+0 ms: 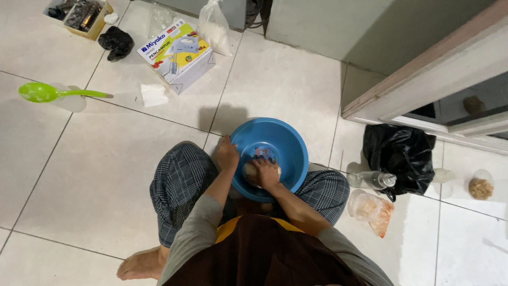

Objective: Kneading a ball of dough in a blue plastic bowl while sitting on a tiled floor.

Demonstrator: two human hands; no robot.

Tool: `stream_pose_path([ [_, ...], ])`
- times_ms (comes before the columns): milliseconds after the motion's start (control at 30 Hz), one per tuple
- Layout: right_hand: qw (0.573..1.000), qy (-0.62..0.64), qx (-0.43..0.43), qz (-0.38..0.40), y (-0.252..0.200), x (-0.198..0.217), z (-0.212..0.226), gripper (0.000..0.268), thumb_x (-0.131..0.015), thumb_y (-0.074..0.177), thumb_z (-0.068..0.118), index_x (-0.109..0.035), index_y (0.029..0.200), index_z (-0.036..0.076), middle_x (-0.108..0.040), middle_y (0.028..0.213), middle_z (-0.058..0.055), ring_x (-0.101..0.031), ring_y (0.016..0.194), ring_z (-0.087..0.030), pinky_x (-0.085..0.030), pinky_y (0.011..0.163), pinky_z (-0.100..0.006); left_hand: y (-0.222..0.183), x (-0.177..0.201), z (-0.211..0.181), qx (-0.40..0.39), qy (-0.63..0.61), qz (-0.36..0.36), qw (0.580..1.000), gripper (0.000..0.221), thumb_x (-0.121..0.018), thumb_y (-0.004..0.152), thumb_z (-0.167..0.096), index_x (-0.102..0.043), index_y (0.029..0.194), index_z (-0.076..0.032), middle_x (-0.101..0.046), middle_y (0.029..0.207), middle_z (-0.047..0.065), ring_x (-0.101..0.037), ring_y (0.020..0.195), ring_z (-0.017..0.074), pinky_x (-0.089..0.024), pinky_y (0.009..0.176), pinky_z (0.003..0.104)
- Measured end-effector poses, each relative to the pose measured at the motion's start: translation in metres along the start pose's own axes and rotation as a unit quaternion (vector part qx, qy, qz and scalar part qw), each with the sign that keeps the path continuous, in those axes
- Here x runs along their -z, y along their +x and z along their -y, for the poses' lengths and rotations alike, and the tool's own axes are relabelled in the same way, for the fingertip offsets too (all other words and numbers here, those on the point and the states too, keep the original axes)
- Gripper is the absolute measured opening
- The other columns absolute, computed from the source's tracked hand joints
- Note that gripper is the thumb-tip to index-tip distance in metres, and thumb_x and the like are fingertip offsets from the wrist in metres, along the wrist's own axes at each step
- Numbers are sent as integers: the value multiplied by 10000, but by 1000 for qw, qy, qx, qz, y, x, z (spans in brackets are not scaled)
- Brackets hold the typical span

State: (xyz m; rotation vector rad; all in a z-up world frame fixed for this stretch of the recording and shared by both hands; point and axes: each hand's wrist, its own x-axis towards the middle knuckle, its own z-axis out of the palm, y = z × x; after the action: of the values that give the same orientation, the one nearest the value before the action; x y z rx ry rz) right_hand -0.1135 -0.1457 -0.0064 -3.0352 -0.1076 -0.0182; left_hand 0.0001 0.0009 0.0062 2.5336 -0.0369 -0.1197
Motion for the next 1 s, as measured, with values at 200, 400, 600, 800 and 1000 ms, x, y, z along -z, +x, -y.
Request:
stream_pose_path([
  [200, 982, 134, -113, 67, 58, -38, -34, 472, -715, 812, 594, -667, 1236, 392, -710, 1206, 12, -701, 1092, -311, -531, 897, -570, 6, 0, 0, 38, -17, 43, 998, 451, -610, 1028, -231, -506, 1417, -29, -677, 1208, 220, -703, 1087, 430, -592, 887, 561],
  [400, 950, 219, -210, 69, 103, -39, -52, 431, -682, 842, 671, -735, 1016, 280, -727, 1034, -41, -730, 990, -321, -596, 856, -525, -1, 24, -16, 44, -24, 76, 996, 535, -551, 1062, -249, -446, 1522, 2, -637, 1371, 240, -659, 1226, 389, -542, 1007, 527],
  [600, 961, 154, -188, 136, 109, -28, -47, 474, -501, 938, 722, -710, 1131, 343, -676, 1200, -78, -624, 1199, -349, -493, 982, -648, 4, 2, -3, 57, -7, 56, 997, 517, -561, 1061, -286, -476, 1510, -44, -672, 1307, 203, -682, 1181, 377, -563, 976, 534],
  [800, 945, 218, -118, 215, 66, 11, -37, 847, -610, 767, 842, -544, 1439, 331, -506, 1509, -142, -505, 1387, -434, -452, 1079, -651, 8, -13, 8, 33, 8, 59, 998, 500, -549, 1073, -251, -449, 1516, -40, -664, 1322, 220, -682, 1173, 406, -556, 967, 545],
  [1000, 984, 170, -54, 23, 1, 13, -29, 706, -877, 624, 537, -589, 1240, 348, -685, 1105, -29, -713, 1037, -329, -596, 869, -500, 1, -12, 9, -23, -23, -31, 999, 456, -610, 1040, -203, -509, 1448, -28, -685, 1155, 193, -733, 974, 361, -592, 850, 483],
])
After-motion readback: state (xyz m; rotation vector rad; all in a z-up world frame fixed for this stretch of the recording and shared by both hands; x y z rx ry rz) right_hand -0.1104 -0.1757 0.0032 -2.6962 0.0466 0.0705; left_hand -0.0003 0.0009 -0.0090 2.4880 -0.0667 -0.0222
